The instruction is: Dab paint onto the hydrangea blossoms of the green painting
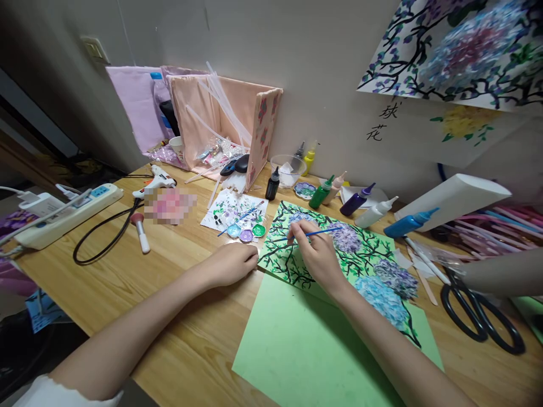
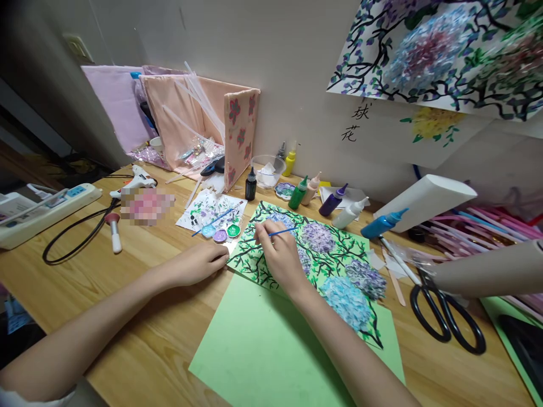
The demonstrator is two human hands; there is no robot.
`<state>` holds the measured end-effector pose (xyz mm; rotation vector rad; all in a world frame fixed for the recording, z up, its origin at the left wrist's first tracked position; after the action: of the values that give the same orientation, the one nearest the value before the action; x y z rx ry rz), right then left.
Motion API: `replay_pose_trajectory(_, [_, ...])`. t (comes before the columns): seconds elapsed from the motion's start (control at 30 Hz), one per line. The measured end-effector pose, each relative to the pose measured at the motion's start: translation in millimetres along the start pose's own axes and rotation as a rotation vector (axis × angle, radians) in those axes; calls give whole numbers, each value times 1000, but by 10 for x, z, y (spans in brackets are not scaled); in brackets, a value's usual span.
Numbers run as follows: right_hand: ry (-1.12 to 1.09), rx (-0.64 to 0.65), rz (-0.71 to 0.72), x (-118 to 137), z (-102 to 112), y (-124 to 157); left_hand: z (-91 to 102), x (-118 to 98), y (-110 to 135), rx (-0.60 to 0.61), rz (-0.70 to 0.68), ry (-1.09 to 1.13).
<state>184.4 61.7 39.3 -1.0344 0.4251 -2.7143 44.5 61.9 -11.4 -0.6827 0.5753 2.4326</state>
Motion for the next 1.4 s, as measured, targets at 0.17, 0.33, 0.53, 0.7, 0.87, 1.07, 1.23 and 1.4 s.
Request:
replay_pose_trajectory(0.17, [4,48,25,5,-95,9,2,3,4,3,17,2])
replay_pose_trajectory(0.33, [30,67,31,-2,-118,9,7,-5,6,1,15,7])
replay_pose_trajectory(0.53, [35,56,44,31,-94,12,3,-4,5,0,3,3])
replay_pose_trajectory(0.7, [67,74,58,38,-118,13,-3,17,5,-11,-7,2])
replay_pose_trajectory(0.87, [64,62,59,37,-103,10,-7,24,-1,-12,-5,8])
replay_pose_trajectory(1.07, [74,82,54,31,-116,9,10,-2,8,-12,-6,10])
replay_pose_trajectory(1.23, [72,75,69,59,-91,3,15,-5,12,-2,8,5])
replay_pose_trajectory(1.4, [96,84,70,64,-96,-4,9,2,6,-10,-1,-7])
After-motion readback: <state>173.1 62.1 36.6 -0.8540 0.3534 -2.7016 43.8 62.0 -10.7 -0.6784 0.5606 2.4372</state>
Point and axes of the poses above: each hand's wrist, its own y-axis away from the middle knuckle, its own z-axis out of the back of the hand, x = y × z, the point moved 8 cm from there along -y, towards the middle knuckle, and after that the axes turned 10 degrees about y, right-handed, at the moved point
